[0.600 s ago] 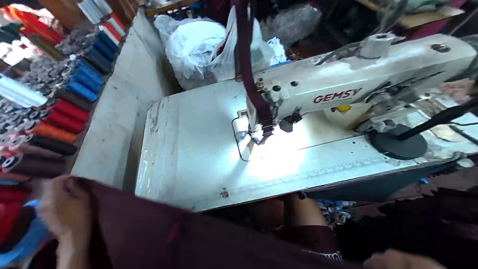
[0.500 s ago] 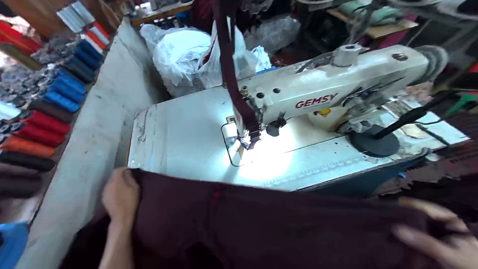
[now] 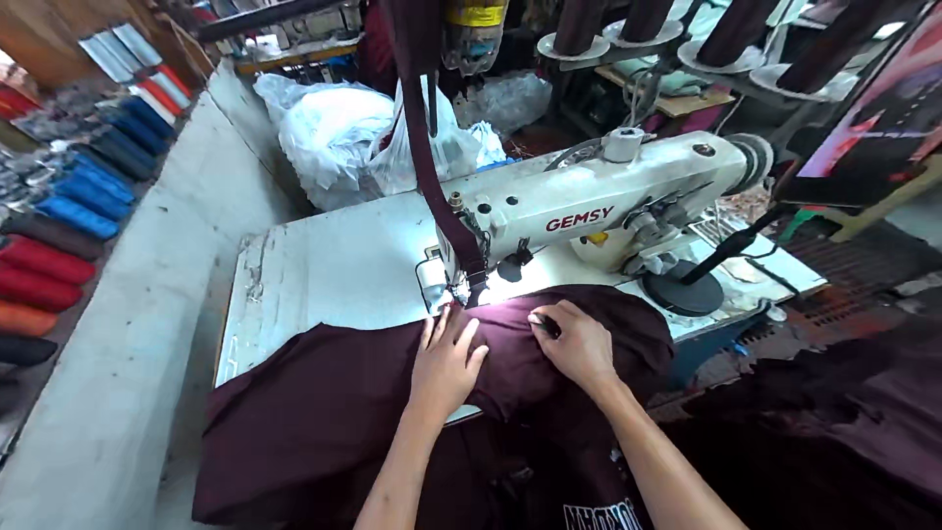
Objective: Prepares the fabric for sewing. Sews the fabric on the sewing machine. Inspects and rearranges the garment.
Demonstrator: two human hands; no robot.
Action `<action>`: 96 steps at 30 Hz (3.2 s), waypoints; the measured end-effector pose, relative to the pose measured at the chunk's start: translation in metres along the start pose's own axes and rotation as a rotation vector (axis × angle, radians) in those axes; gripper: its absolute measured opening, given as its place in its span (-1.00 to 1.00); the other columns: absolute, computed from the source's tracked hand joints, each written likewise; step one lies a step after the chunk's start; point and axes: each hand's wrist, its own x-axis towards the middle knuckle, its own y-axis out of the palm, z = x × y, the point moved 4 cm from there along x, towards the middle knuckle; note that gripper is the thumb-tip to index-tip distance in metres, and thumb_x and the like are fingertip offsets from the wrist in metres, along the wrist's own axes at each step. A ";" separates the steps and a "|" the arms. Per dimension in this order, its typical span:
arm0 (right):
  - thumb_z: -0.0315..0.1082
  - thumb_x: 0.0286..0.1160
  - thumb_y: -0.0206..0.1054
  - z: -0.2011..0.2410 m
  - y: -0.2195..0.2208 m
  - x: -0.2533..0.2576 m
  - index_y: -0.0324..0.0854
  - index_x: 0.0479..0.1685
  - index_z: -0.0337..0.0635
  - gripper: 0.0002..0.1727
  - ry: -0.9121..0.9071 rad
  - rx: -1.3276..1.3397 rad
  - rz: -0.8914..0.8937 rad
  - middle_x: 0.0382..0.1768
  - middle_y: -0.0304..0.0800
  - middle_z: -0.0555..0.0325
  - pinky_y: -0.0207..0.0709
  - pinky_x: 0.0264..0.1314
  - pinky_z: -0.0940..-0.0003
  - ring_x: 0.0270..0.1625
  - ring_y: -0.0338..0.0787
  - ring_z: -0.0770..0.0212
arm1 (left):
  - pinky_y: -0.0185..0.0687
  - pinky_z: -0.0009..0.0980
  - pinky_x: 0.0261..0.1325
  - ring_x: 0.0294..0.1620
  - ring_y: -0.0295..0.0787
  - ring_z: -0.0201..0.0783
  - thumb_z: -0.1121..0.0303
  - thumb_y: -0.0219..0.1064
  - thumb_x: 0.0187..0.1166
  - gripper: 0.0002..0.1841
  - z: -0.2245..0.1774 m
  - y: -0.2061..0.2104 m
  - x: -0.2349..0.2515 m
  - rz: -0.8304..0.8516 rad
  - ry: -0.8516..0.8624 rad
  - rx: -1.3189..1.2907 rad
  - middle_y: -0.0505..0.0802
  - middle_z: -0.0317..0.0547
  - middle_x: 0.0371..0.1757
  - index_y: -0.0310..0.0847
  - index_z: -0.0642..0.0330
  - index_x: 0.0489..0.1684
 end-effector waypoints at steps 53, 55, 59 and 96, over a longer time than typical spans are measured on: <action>-0.34 0.35 0.33 0.064 0.046 0.010 0.84 0.24 0.22 -0.56 -0.483 0.018 0.055 -0.42 0.76 0.08 0.56 -0.57 0.04 -0.48 0.77 0.02 | 0.64 -0.09 0.30 0.22 0.71 0.00 0.32 0.19 0.62 -0.66 -0.003 -0.001 -0.006 -0.324 -0.115 0.050 0.81 -0.04 0.18 0.84 0.00 0.22; -0.35 0.31 0.34 0.067 0.045 0.010 0.80 0.34 0.26 -0.47 -0.489 -0.027 0.080 -0.40 0.77 0.06 0.55 -0.57 0.04 -0.47 0.77 0.00 | 0.58 -0.02 0.30 0.26 0.70 0.00 0.27 0.15 0.61 -0.58 -0.004 0.003 -0.005 -0.273 -0.133 0.106 0.78 -0.05 0.26 0.77 -0.08 0.37; -0.37 0.37 0.29 0.071 0.047 0.014 0.76 0.38 0.26 -0.46 -0.478 -0.059 0.097 -0.34 0.80 0.05 0.57 -0.55 0.02 -0.45 0.79 -0.01 | 0.56 -0.01 0.23 0.25 0.71 -0.05 0.30 0.14 0.58 -0.56 -0.003 0.000 0.001 -0.273 -0.151 0.119 0.78 -0.10 0.28 0.76 -0.16 0.39; -0.26 0.28 0.37 0.094 0.043 -0.014 0.81 0.29 0.13 -0.52 -0.118 -0.031 0.116 -0.13 0.83 0.06 0.62 -0.48 -0.02 -0.33 0.84 -0.01 | 0.07 0.31 0.61 0.74 0.29 0.08 0.21 0.14 0.59 -0.59 0.008 -0.011 0.007 -0.007 -0.063 0.053 0.53 -0.13 0.70 0.73 -0.36 0.35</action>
